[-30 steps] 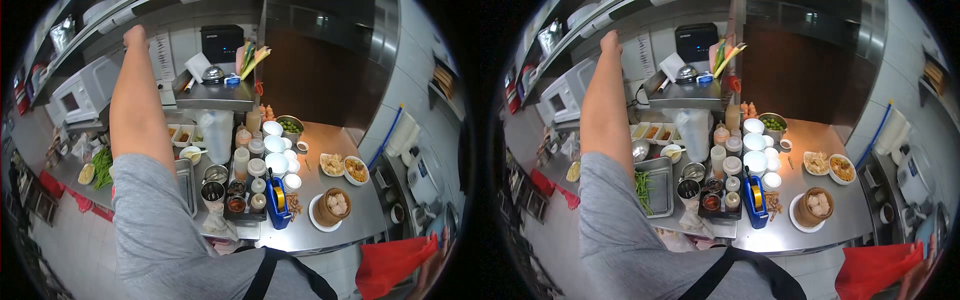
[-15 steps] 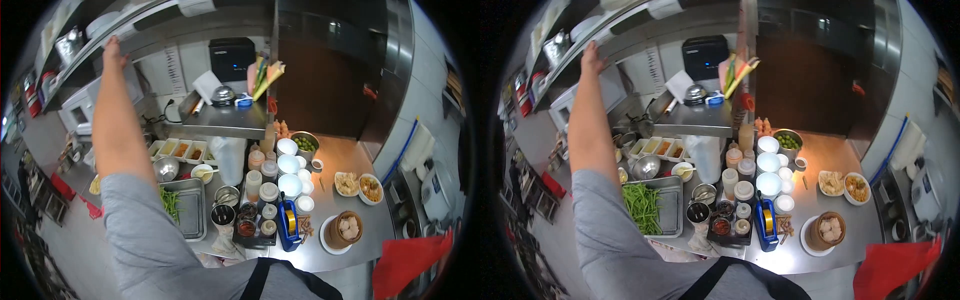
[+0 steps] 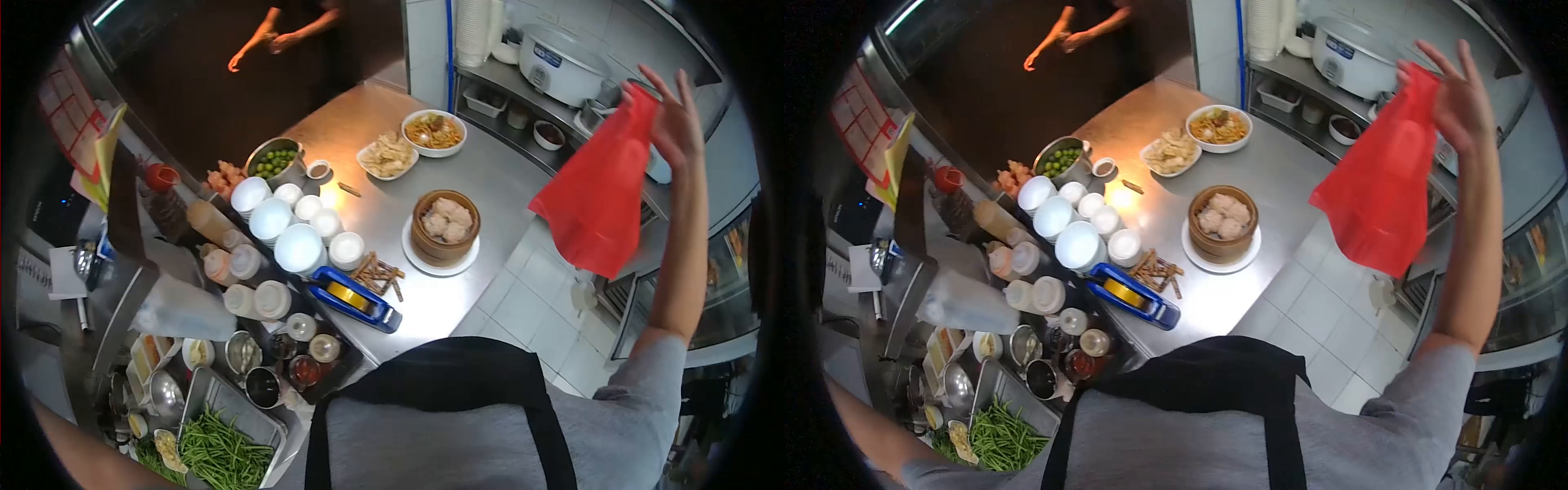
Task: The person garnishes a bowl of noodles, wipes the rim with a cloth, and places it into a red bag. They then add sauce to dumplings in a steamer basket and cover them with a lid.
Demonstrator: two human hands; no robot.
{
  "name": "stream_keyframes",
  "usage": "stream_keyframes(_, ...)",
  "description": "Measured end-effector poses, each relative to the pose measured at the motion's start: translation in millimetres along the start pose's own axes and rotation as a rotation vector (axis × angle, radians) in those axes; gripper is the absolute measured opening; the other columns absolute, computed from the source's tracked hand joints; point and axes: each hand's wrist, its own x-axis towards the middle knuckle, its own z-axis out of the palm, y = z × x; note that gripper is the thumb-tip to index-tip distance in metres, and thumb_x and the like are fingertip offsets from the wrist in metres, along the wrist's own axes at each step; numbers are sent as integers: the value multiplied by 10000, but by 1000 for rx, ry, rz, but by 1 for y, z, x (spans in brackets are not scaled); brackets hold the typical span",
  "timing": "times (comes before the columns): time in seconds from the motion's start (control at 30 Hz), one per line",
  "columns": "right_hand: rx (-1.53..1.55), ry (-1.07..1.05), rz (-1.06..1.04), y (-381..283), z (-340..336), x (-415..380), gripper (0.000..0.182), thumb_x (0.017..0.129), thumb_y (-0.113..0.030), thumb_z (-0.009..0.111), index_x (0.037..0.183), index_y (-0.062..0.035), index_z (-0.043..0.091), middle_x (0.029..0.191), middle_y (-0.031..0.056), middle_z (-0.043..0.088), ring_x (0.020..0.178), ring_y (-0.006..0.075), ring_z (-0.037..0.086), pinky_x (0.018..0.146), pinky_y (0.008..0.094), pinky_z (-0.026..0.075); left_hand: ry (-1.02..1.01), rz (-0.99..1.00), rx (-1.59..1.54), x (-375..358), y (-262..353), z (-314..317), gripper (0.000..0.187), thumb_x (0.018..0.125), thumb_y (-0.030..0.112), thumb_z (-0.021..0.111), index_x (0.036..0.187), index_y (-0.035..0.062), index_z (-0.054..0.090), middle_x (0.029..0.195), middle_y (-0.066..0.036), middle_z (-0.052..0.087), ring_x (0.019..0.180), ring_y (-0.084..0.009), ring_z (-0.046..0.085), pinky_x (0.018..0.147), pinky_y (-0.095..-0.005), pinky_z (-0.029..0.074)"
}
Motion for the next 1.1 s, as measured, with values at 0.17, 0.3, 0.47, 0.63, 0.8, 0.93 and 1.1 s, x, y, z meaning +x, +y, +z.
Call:
stream_keyframes(0.17, 8, 95, 74, 51, -5, 44, 674, 838, -594, 455, 1217, -36, 444, 1111, 249, 521, 948, 290, 578, 839, 386, 462, -80, 34, 26, -69, 33, 1, 423, 798, 76, 552, 1209, -10, 495, 1245, -160, 470, 1075, -229, 477, 912, -339, 375)
stream_keyframes(0.3, 72, 126, 212, 97, -28, 80, 674, 825, -598, 476, 1209, -45, 446, 1107, 257, 523, 922, 306, 580, 853, 422, 454, -282, -118, -36, -145, 76, -13, 427, 777, 37, 575, 1195, -31, 516, 1187, -156, 527, 962, -187, 520, 836, -294, 406)
stream_keyframes(0.47, 114, 48, 465, 178, -72, 134, 671, 817, -608, 474, 1221, -74, 436, 1149, 213, 538, 999, 310, 560, 930, 450, 400, -415, -80, 191, -248, 126, -20, 472, 805, 110, 583, 1247, -11, 469, 1238, -138, 497, 1014, -206, 513, 893, -327, 397)
stream_keyframes(0.63, -914, 113, -84, 186, -57, 138, 402, 870, -350, 560, 1133, -47, 537, 1040, 78, 581, 947, 204, 542, 864, 324, 405, -397, -417, 257, -378, 161, -30, 396, 788, 41, 558, 1182, 7, 547, 1177, -117, 553, 1055, -159, 519, 837, -241, 430)
stream_keyframes(0.8, -675, -430, -162, 227, 99, 19, 199, 856, -158, 553, 989, -26, 621, 973, 73, 607, 922, 154, 555, 833, 293, 429, -246, -923, 72, -538, 161, 6, 232, 776, -39, 599, 1000, 16, 627, 981, -45, 600, 825, -81, 532, 658, -192, 437)
stream_keyframes(0.93, -383, -897, 642, 357, 199, -59, 341, 844, -371, 585, 957, -51, 620, 878, 43, 593, 689, 127, 562, 509, 263, 439, 49, -1091, -419, -633, 151, 56, 692, 720, -134, 577, 1312, 52, 269, 1112, -136, 529, 1001, -187, 553, 854, -289, 459)
stream_keyframes(1.1, -578, -819, 874, 405, 239, -78, 255, 814, -317, 638, 821, -65, 598, 762, 33, 583, 640, 122, 523, 493, 253, 449, -156, -1224, -591, -657, 151, 63, 565, 740, -112, 595, 1232, -20, 333, 1010, -139, 607, 950, -175, 590, 837, -300, 480)
